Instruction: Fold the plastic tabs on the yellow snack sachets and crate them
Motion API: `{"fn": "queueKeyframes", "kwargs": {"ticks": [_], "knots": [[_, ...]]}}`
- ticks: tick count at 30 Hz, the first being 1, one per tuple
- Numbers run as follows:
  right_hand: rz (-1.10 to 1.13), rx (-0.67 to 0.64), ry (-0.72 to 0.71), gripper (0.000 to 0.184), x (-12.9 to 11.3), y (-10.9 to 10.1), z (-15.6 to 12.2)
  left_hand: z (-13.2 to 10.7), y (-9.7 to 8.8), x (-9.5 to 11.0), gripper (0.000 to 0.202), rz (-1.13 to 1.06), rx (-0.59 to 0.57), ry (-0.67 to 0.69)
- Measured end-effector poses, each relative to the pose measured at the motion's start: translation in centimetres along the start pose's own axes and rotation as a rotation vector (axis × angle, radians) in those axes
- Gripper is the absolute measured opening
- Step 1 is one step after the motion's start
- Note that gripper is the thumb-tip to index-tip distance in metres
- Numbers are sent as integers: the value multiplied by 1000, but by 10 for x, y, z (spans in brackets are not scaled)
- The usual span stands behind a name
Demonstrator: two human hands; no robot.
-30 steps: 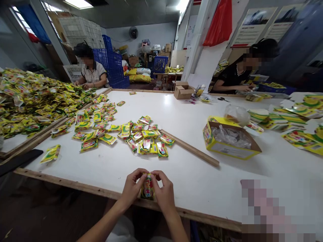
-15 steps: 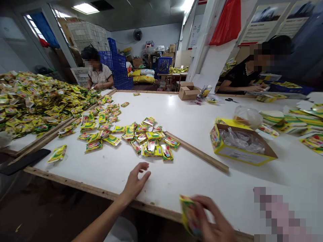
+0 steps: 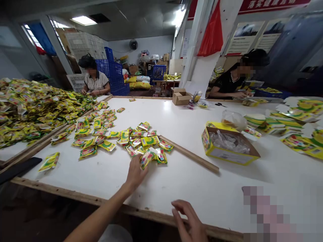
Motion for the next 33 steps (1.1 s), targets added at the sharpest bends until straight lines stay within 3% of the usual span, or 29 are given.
{"fn": "queueKeyframes", "kwargs": {"ticks": [5, 9, 16, 19, 23, 27, 33], "knots": [[387, 105, 12, 37, -12, 57, 25, -82, -14, 18, 57, -344, -49, 46], [424, 122, -23, 29, -17, 73, 29, -105, -10, 18, 62, -416, -145, -22], [360, 2, -74, 28, -11, 78, 18, -93, -11, 10, 45, -600, -244, -99], [308, -67, -102, 24, -15, 75, 24, -85, -13, 15, 28, -673, -310, -129], [196, -119, -148, 17, -27, 70, 39, -73, -18, 15, 6, -661, -306, -103], [197, -84, -188, 19, -32, 71, 50, -68, -18, 11, 11, -753, -260, -125], [333, -15, -127, 29, -22, 76, 49, -69, -14, 10, 22, -955, -178, -197]]}}
Point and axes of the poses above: each hand's wrist, its own z-axis towards the middle knuckle, its own y-axis out of the palm, x = y × z, the point moved 4 cm from there along z, towards the middle knuckle, and after that the axes turned 5 degrees about -z, right-handed, at the moved point
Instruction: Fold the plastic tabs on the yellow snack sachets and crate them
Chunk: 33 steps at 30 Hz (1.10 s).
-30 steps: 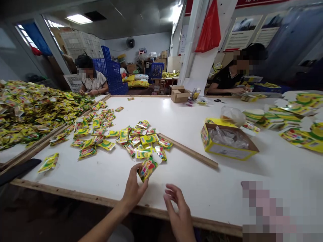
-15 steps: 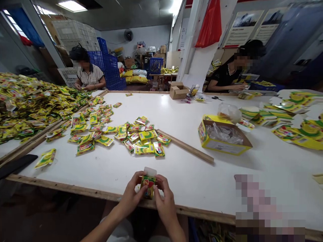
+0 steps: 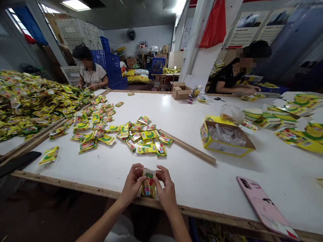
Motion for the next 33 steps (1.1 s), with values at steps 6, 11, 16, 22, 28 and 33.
{"fn": "queueKeyframes", "kwargs": {"ticks": [6, 11, 16, 22, 28, 33], "knots": [[-99, -46, -93, 18, -11, 0, -3, -4, 3, 10, 11, 156, -60, 30], [-100, 1, -27, 22, -17, 1, 1, -1, 6, 12, 13, 155, 29, -48], [-97, 22, 56, 28, -22, 2, 8, 6, 6, 7, 14, 145, 108, -88], [-13, -30, 103, 31, -18, 4, 12, 12, 4, 7, 16, 160, 87, -104], [67, -70, 134, 33, -12, 4, 13, 15, -2, 5, 19, 158, -17, -143], [97, -102, 88, 28, -9, 3, 6, 2, -7, 3, 19, 131, -32, -89]]}}
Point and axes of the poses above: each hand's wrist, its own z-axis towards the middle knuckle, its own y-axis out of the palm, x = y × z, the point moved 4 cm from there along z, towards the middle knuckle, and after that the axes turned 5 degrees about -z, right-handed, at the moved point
